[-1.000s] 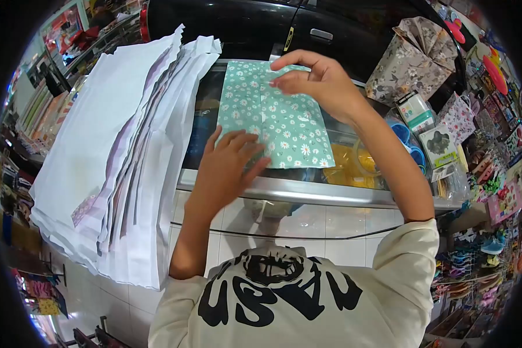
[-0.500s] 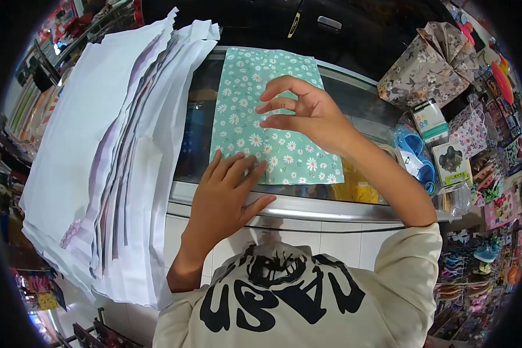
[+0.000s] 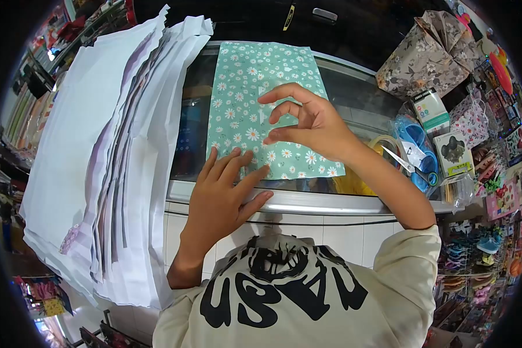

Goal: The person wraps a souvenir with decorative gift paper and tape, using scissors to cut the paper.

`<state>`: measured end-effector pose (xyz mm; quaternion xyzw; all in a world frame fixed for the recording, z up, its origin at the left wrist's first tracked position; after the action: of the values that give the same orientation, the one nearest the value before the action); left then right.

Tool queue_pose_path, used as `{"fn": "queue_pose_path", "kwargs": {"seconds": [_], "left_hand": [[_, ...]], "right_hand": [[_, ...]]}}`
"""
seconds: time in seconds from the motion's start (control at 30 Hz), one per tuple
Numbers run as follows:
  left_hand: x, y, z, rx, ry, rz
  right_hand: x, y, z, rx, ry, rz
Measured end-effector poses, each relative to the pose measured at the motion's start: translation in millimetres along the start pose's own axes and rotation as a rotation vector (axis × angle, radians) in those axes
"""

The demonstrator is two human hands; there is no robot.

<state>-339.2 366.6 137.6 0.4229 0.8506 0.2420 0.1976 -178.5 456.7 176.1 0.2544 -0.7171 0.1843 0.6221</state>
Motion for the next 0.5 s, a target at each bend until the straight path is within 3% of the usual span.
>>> {"fn": "queue_pose_path", "kwargs": {"seconds": [0.17,0.5], "left_hand": [[0,0,0,-0.003,0.023,0.017],[-2,2,0,0.002,0.024,0.004]], "right_hand": [[-2,-1,2,-0.012,0.145,0.109],[-42,22,-34,-0.183,0.828,0.146]]}}
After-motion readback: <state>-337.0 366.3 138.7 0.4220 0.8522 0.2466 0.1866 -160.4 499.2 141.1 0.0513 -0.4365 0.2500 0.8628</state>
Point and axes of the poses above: each hand's wrist, its own y-axis towards the middle knuckle, its own z-axis out of the palm, x = y × z, the point moved 4 cm from there along y, towards the middle knuckle, and after that the axes turned 15 degrees about z, right-handed, at the moved point
